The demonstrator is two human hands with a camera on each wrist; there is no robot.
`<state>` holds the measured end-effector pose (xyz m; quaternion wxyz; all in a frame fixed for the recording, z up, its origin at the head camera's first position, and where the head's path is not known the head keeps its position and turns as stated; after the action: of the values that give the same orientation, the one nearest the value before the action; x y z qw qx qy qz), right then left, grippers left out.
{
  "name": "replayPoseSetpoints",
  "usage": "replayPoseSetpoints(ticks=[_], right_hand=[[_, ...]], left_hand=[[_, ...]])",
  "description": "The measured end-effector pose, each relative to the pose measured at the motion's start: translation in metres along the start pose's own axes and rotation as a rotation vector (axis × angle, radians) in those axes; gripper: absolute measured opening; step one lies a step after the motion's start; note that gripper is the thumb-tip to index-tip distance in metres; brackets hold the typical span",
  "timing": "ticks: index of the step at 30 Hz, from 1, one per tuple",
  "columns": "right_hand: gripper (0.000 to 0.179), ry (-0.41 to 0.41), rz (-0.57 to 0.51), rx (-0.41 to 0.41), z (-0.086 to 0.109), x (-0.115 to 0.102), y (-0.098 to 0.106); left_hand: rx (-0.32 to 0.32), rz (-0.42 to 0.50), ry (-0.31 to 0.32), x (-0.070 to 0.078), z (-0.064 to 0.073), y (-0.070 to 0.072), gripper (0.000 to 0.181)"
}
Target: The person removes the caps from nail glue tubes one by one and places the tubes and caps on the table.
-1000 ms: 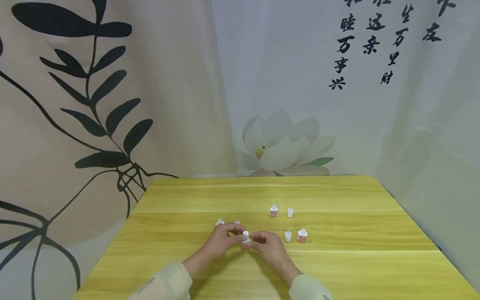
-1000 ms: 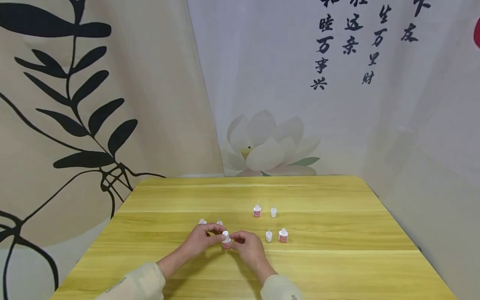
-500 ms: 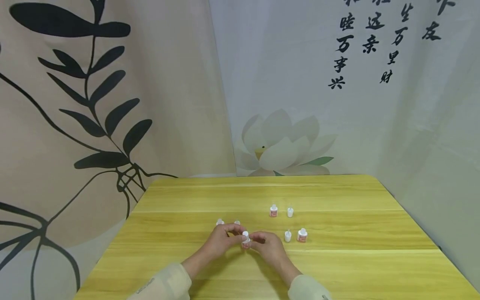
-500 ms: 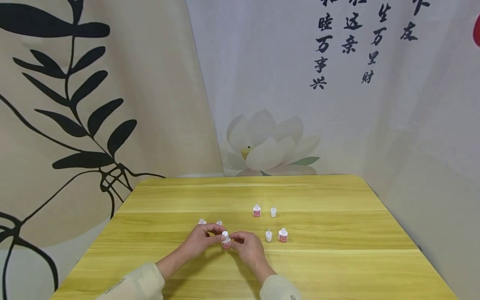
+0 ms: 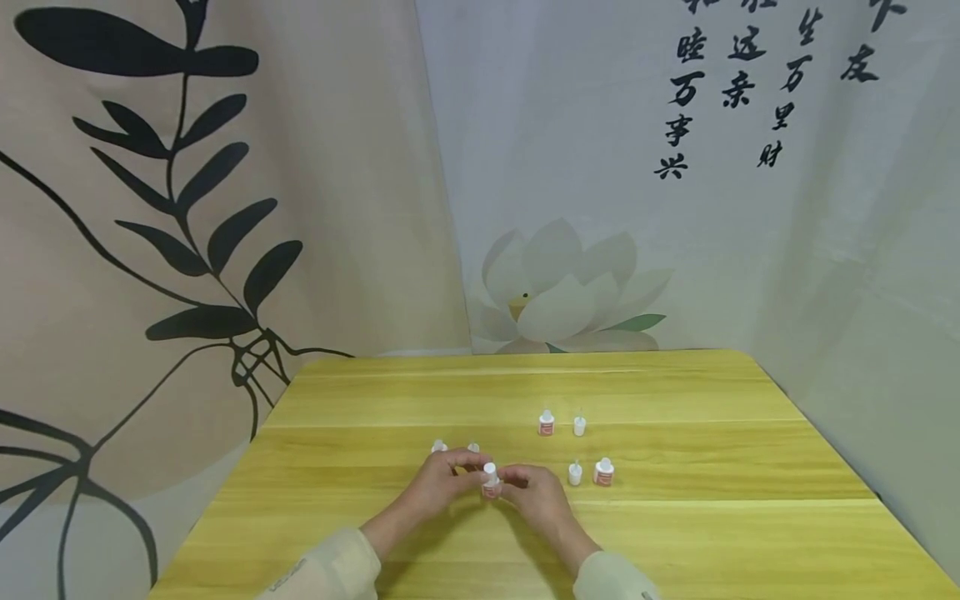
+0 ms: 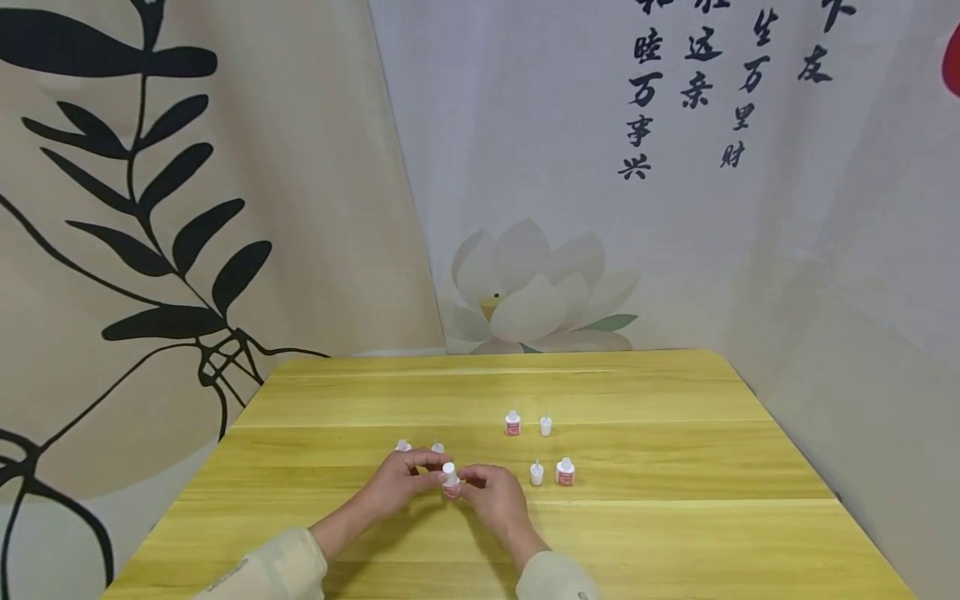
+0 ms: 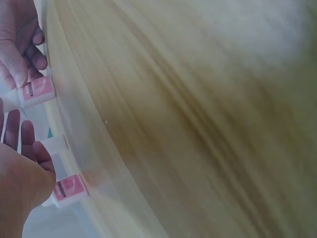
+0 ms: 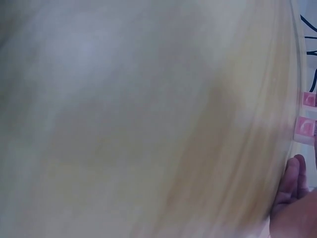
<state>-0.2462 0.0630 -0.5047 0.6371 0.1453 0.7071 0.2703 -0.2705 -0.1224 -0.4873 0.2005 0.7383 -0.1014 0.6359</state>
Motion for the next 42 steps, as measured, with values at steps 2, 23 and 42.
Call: replayPoseSetpoints(ticks=[2, 23, 42], right_hand=[[0.018, 0.003, 0.001, 0.001, 0.0000, -0.0005, -0.0003], [0.019, 0.004, 0.006, -0.011, -0.0022, 0.0020, -0.0008], [0.019, 0.037, 0.014, 0.008, -0.0021, 0.0023, -0.0004]], left_hand=[[0.003, 0.003, -0.002, -0.0009, 0.0001, 0.0003, 0.022], [0.034, 0.006, 0.009, -0.0029, -0.0001, 0.0002, 0.020], [0.018, 0.043, 0.022, -0.0101, -0.0022, 0.0024, 0.018]])
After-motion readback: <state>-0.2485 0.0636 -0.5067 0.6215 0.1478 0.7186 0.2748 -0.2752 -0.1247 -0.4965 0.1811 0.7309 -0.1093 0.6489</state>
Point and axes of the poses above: each hand's wrist, its own z-axis away from the middle knuckle, its own y-axis out of the back of the hand, x = y × z, the point moved 2 cm from there along -z, towards the middle knuckle, and after that the axes turned 14 degrees about z, right-handed, at the moved point
